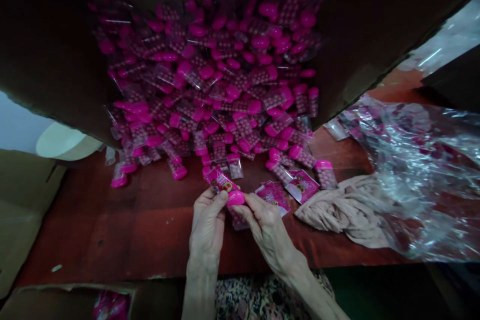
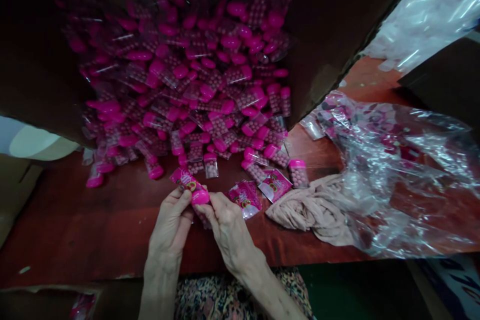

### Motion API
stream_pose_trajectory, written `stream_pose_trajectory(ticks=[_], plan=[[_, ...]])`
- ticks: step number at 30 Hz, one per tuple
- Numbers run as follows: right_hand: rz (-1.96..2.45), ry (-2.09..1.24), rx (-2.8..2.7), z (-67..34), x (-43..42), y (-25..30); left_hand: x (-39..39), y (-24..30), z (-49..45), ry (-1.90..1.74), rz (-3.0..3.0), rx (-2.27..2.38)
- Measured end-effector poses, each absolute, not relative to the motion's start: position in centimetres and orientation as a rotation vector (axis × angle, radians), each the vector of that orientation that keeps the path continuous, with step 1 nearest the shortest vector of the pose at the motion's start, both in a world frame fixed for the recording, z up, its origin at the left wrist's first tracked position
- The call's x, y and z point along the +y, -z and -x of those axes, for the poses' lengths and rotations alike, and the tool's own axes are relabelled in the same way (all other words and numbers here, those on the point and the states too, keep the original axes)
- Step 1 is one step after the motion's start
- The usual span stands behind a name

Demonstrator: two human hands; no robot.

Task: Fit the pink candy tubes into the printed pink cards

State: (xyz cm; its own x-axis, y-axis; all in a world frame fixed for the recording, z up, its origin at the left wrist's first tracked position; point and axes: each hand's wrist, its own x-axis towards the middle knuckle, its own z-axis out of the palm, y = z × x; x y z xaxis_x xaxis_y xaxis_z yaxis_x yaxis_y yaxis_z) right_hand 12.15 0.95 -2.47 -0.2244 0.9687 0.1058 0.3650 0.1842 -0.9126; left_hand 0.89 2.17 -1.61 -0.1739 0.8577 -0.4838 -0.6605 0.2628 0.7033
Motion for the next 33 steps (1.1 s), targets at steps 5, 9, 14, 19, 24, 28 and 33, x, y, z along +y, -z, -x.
stream_pose_trajectory(ticks=[5,9,14,19,24,28,33], plan=[[1.35,-0.941,-1.695,-12.1,0.7,2.0,1.9,1.2,-1.7,-1.45,-0.265,1.155],[1.25,-1.131,-1.669,-12.7,1.0,1.3,1.8,1.0,-1.3,-1.388,-0.229,1.057],[1.249,-1.036,-1.644,-12.2,0.5,1.9,1.5,1.0,-1.0,-1.345,-0.222,1.068],[1.284,-0.848,-1.787,-11.6,0.0,2.7,1.5,1.1,-1.3,-1.342,-0.262,1.11],[1.21,-1.028,-1.772,-12.6,0.3,1.9,1.6,1.0,-1.2,-1.341,-0.346,1.074],[1.173,-1.205,-1.638,-12.8,0.3,1.3,1.5,0.9,-1.2,-1.348,-0.362,0.993],[1.188,-1.158,-1.568,-11.6,-0.7,1.8,1.5,0.9,-1.4,-1.404,-0.248,1.023]])
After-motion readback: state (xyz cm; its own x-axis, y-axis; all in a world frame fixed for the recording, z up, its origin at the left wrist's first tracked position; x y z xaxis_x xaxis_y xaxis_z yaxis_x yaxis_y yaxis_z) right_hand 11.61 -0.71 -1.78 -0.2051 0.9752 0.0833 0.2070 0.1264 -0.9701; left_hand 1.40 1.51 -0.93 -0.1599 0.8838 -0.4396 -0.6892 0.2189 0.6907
